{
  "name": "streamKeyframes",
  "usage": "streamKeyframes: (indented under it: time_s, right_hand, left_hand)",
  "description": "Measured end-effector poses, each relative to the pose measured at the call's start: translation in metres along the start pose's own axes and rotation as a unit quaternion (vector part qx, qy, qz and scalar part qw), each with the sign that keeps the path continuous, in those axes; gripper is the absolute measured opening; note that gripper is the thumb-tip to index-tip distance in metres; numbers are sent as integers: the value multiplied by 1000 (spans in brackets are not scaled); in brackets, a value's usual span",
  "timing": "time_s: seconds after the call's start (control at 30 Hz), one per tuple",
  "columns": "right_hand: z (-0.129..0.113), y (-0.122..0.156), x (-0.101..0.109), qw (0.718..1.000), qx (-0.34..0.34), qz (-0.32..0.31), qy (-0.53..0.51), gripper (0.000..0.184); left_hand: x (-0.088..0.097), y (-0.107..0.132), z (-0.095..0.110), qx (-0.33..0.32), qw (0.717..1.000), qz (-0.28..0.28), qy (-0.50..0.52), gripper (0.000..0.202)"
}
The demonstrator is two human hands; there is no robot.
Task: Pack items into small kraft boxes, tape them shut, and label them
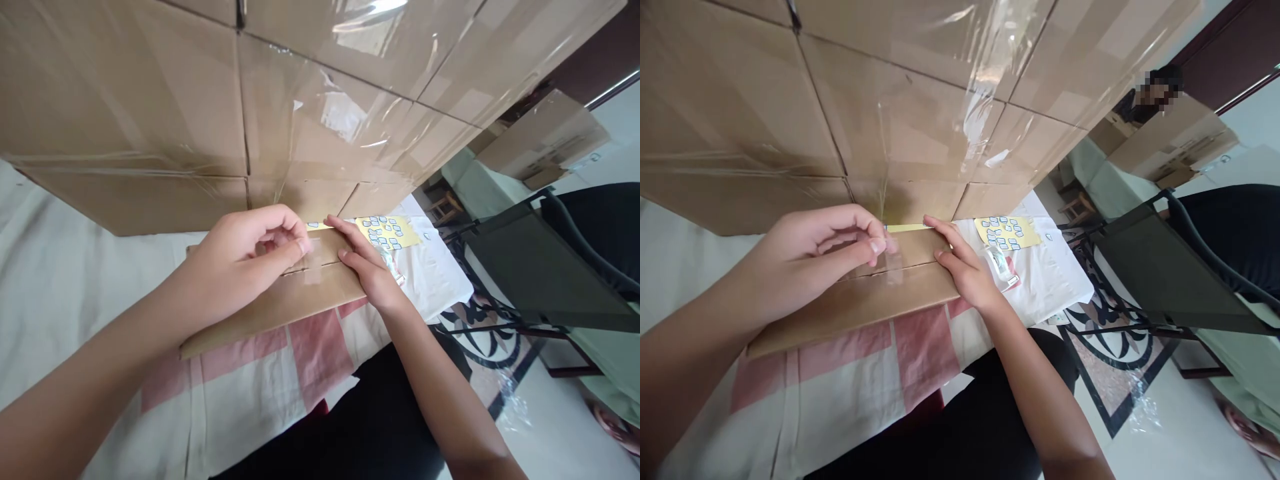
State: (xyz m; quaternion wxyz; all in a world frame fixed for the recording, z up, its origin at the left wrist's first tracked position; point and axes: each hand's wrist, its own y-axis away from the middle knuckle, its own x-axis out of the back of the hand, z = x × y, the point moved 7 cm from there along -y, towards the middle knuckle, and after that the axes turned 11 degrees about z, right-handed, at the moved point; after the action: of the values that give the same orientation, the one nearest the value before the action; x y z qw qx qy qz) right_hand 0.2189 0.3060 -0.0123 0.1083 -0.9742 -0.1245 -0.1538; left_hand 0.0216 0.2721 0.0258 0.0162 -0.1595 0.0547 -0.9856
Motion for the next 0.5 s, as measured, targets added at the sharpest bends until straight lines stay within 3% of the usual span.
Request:
streamKeyframes:
  time_s: [0.23,0.5]
  right_hand:
    - [14,-4,-4,991,-42,13,-123,59]
    - [20,-1,-5,978,-75,61,-185,54]
  left_hand:
    - [-20,-8,9,52,997,-38,-34,27]
    - [-46,-14,14,97,994,-11,-44,28]
